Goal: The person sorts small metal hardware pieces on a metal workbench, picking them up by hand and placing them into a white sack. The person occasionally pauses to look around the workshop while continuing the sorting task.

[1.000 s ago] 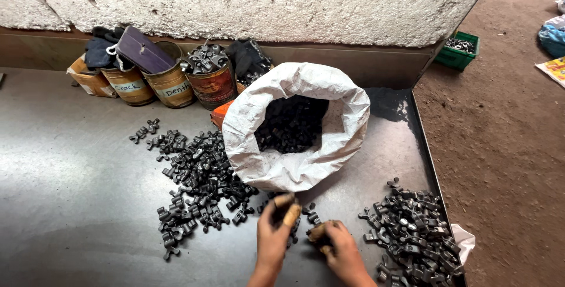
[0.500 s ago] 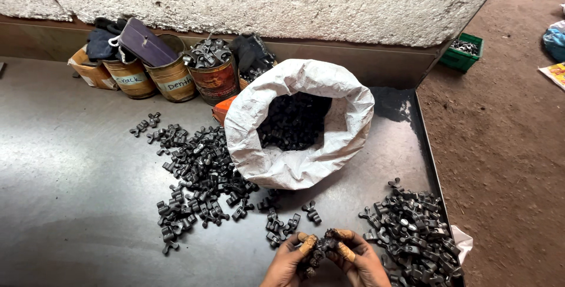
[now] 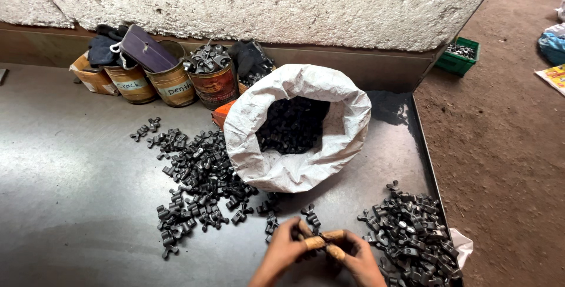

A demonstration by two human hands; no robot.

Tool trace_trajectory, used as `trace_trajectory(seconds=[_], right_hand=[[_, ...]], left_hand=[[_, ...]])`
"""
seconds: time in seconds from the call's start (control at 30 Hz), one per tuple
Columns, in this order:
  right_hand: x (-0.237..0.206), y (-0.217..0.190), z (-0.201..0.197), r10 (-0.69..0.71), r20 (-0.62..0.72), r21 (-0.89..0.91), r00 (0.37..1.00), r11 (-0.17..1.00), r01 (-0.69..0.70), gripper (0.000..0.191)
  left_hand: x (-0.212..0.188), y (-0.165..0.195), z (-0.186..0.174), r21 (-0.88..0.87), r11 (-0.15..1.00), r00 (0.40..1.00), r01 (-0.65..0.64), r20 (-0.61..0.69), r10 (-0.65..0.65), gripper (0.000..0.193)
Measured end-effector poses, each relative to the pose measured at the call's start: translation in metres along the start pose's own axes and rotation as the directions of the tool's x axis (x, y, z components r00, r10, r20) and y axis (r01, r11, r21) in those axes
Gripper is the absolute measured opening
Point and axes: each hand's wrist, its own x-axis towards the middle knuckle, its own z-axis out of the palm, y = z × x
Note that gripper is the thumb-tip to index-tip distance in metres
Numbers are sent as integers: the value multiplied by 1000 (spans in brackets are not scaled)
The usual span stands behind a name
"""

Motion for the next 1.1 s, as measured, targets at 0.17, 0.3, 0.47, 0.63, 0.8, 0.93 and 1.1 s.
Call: trace_trajectory(seconds=[0.17, 0.3, 0.47, 0.63, 0.8, 0.93, 1.1], right_hand=[[12, -46, 47, -203, -163, -521, 965, 849, 91, 37], [22, -63, 83, -400, -108, -850, 910, 512, 124, 57], [35, -57, 86, -331, -140, -873, 933, 487, 42, 49], [40, -48, 47, -82, -68, -309, 994, 949, 57, 44], [22, -33, 7, 131, 66, 167, 989, 976, -140, 46], [13, -14, -11, 173, 175, 344, 969, 912, -225, 48], [7, 2, -21, 206, 165, 376, 965, 891, -254, 50]], left_hand=[[21, 73, -7, -382, 891, 936, -245, -333, 115, 31], [9, 88, -5, -166, 892, 868, -420, -359, 342, 43], [-26, 66, -19, 548, 827, 862, 128, -473, 180, 39], [-43, 44, -35, 689, 695, 880, 208, -441, 173, 79], [-37, 28, -34, 616, 759, 900, 209, -426, 98, 85], [-30, 18, -27, 516, 848, 929, 121, -360, 87, 74], [-28, 17, -13, 467, 877, 915, -110, -298, 273, 67]])
